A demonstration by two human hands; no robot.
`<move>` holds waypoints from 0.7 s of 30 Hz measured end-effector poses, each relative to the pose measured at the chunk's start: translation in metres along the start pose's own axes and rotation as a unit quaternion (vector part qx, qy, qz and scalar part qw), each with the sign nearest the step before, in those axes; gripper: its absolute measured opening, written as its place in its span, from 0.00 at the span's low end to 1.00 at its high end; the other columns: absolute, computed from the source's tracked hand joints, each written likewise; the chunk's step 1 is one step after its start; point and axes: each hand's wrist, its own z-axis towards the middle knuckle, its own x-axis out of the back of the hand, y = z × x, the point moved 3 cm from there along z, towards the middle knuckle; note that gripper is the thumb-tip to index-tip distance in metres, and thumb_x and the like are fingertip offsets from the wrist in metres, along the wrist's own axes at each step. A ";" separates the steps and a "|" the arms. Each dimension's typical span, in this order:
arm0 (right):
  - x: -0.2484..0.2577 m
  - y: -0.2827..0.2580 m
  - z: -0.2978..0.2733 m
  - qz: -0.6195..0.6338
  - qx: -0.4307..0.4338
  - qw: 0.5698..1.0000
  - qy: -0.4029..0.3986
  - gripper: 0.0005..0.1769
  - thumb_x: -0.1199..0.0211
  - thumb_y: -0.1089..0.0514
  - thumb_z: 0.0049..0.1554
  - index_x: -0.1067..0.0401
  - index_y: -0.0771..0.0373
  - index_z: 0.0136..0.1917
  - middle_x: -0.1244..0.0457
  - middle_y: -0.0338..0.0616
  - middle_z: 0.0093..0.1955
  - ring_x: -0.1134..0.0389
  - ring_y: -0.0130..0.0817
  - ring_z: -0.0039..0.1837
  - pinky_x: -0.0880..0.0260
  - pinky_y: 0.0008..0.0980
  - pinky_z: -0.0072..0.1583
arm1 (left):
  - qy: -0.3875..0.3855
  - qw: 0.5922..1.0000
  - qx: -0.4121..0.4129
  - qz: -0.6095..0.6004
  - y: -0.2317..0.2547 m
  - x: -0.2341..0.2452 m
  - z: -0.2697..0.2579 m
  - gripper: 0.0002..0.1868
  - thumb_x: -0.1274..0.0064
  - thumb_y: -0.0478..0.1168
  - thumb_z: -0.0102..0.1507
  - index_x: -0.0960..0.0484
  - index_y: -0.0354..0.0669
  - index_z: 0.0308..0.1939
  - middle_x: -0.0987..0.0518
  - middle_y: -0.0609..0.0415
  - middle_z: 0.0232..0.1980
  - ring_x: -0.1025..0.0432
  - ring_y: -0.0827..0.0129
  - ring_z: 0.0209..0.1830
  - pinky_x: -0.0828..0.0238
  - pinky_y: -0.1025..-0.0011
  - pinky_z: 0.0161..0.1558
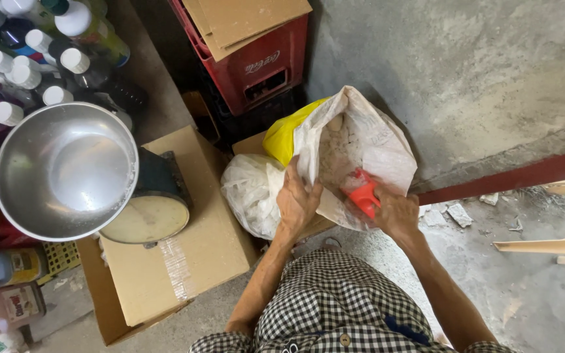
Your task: The person is weighing white granulated fertilizer or chemicals into plastic bags using a scale.
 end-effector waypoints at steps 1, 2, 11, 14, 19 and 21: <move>-0.006 -0.005 0.002 -0.001 0.000 1.000 0.000 0.18 0.33 0.46 0.54 0.28 0.54 0.54 0.30 0.53 0.40 0.27 0.51 0.45 0.37 0.53 0.58 | 0.000 1.000 0.000 -0.001 -0.013 -0.011 0.002 0.39 0.39 0.38 0.57 0.39 0.29 0.69 0.20 0.35 0.38 0.22 0.48 0.29 0.25 0.56 0.29; -0.012 -0.009 0.003 -0.004 -0.009 1.000 -0.004 0.18 0.33 0.47 0.55 0.29 0.54 0.55 0.30 0.53 0.41 0.27 0.50 0.44 0.38 0.54 0.59 | 0.016 0.999 -0.037 0.014 -0.024 -0.020 0.003 0.37 0.41 0.36 0.57 0.38 0.29 0.68 0.19 0.36 0.37 0.22 0.47 0.30 0.25 0.56 0.31; -0.016 -0.045 0.024 0.064 0.032 0.986 0.149 0.16 0.33 0.58 0.48 0.30 0.58 0.50 0.30 0.53 0.45 0.29 0.52 0.49 0.37 0.53 0.55 | -0.005 0.999 -0.034 -0.025 -0.020 -0.026 0.010 0.32 0.45 0.33 0.58 0.32 0.28 0.66 0.19 0.33 0.34 0.21 0.44 0.33 0.23 0.55 0.37; -0.027 -0.053 0.049 0.059 0.027 0.991 0.115 0.16 0.34 0.61 0.48 0.29 0.59 0.52 0.31 0.55 0.42 0.29 0.53 0.48 0.37 0.53 0.56 | -0.013 0.999 -0.018 -0.034 -0.021 -0.021 0.008 0.32 0.47 0.32 0.57 0.32 0.29 0.66 0.19 0.32 0.36 0.21 0.43 0.35 0.23 0.55 0.39; -0.052 -0.047 0.070 0.074 0.054 0.988 0.126 0.16 0.37 0.64 0.48 0.29 0.61 0.51 0.31 0.56 0.41 0.29 0.55 0.46 0.34 0.52 0.53 | -0.021 0.999 0.016 -0.036 -0.026 -0.026 0.005 0.32 0.48 0.33 0.57 0.32 0.31 0.67 0.18 0.32 0.35 0.21 0.43 0.34 0.23 0.55 0.39; -0.037 -0.050 0.061 0.133 0.107 0.963 0.207 0.15 0.36 0.63 0.47 0.29 0.62 0.49 0.31 0.58 0.43 0.30 0.57 0.46 0.32 0.52 0.50 | -0.013 0.999 0.009 -0.039 -0.024 -0.025 0.007 0.32 0.48 0.33 0.57 0.32 0.31 0.67 0.18 0.32 0.37 0.20 0.44 0.36 0.23 0.55 0.40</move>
